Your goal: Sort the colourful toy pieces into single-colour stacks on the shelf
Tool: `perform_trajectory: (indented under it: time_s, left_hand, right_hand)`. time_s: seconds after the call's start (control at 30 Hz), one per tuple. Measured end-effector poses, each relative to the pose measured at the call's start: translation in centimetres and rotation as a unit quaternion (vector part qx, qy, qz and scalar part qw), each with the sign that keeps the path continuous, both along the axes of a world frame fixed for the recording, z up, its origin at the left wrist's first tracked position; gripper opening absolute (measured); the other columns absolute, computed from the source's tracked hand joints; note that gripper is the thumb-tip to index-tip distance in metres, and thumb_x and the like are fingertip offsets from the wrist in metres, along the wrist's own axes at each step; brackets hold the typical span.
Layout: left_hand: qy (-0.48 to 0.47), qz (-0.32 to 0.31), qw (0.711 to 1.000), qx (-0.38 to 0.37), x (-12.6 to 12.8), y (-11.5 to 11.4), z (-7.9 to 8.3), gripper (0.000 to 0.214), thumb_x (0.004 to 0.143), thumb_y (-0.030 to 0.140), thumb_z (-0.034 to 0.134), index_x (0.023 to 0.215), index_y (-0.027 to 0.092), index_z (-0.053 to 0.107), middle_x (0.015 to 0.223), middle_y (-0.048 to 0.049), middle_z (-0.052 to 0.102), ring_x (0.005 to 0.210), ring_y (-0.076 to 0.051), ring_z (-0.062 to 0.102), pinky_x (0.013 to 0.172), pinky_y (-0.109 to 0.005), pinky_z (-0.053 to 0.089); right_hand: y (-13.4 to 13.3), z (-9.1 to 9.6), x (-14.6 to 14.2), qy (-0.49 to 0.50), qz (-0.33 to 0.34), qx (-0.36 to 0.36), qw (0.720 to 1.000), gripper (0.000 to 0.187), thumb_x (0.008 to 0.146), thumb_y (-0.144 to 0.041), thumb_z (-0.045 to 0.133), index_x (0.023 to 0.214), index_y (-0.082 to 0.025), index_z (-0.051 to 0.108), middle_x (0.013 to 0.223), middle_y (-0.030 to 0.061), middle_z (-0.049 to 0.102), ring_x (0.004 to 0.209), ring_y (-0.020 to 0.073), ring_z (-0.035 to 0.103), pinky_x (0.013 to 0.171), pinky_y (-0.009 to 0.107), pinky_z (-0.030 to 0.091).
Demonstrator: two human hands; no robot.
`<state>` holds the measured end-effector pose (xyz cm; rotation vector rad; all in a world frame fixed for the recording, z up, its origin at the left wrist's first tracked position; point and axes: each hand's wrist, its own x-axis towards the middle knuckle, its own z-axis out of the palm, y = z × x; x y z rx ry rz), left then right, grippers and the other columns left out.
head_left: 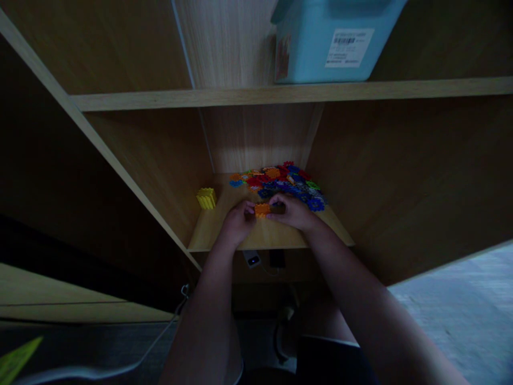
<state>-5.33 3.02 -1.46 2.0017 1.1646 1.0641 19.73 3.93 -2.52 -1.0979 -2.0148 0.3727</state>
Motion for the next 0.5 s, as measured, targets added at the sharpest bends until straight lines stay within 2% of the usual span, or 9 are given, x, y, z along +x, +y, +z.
perform_trajectory:
  time_s: [0.23, 0.5]
  left_hand:
    - [0.0, -0.004, 1.0, -0.002, -0.04, 0.01, -0.07, 0.034, 0.084, 0.003, 0.065, 0.112, 0.022, 0.068, 0.101, -0.0021, 0.075, 0.095, -0.018, 0.073, 0.093, -0.035, 0.057]
    - [-0.006, 0.026, 1.0, 0.011, 0.03, -0.13, -0.03, 0.028, 0.088, 0.007, 0.062, 0.11, 0.022, 0.069, 0.102, -0.0042, 0.075, 0.096, -0.02, 0.073, 0.093, -0.036, 0.058]
  right_hand:
    - [0.02, 0.05, 0.05, -0.003, 0.001, -0.011, 1.0, 0.034, 0.084, -0.044, 0.088, 0.108, -0.027, 0.071, 0.112, 0.0047, 0.078, 0.104, 0.0263, 0.071, 0.093, 0.043, 0.056]
    - [-0.29, 0.3, -0.04, -0.002, -0.008, 0.007, 1.0, 0.033, 0.086, -0.047, 0.086, 0.111, -0.029, 0.073, 0.113, 0.0043, 0.078, 0.11, 0.0277, 0.07, 0.098, 0.045, 0.055]
